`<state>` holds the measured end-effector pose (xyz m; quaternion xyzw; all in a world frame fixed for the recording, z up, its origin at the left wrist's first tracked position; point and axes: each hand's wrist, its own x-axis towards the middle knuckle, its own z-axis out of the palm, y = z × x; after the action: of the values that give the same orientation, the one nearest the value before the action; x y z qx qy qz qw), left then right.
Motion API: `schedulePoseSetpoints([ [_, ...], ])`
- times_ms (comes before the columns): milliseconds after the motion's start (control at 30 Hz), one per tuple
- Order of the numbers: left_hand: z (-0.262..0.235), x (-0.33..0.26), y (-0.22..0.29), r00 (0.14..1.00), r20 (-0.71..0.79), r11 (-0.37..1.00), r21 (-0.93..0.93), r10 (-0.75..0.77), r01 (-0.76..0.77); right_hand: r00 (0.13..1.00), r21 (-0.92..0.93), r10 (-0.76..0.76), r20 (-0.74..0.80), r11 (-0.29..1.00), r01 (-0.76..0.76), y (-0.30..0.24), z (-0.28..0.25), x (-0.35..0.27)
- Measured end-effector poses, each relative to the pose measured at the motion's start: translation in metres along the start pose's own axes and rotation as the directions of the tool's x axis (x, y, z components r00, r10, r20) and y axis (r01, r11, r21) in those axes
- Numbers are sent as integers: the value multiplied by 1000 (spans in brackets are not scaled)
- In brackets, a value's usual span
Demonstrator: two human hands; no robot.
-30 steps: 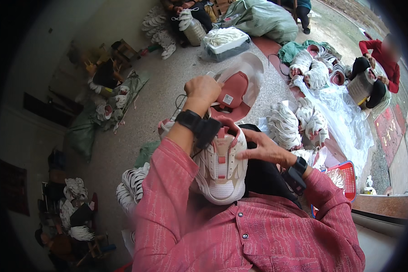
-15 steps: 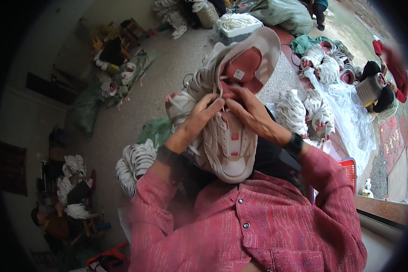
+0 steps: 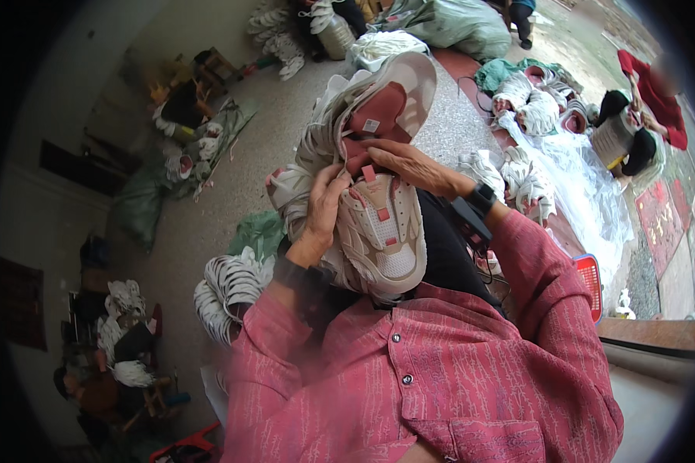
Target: Lacing a pair of white and pink sneakers during a manufacturing process.
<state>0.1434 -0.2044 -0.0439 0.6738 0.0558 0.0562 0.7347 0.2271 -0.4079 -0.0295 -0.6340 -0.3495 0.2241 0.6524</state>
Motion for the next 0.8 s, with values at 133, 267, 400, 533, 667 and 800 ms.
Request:
schedulePoseSetpoints([
  [133,24,-11,26,725,37,478,729,687,-490,959,-116,-9,-283,993,-25,23,-43,-70],
  [267,33,-9,52,736,238,526,564,634,-636,842,159,174,-510,982,-106,48,-96,-159],
  [400,33,1,49,766,449,389,673,461,-629,524,377,459,-717,888,-262,108,-137,-261],
  [533,7,18,10,873,268,744,456,408,-488,218,375,544,-810,768,-519,161,-155,-351],
  [667,7,18,4,936,244,959,67,252,-275,255,-108,366,-895,375,-920,231,-169,-459],
  [800,1,6,4,959,221,985,-41,175,-170,230,299,702,-674,545,-784,283,-119,-460],
])
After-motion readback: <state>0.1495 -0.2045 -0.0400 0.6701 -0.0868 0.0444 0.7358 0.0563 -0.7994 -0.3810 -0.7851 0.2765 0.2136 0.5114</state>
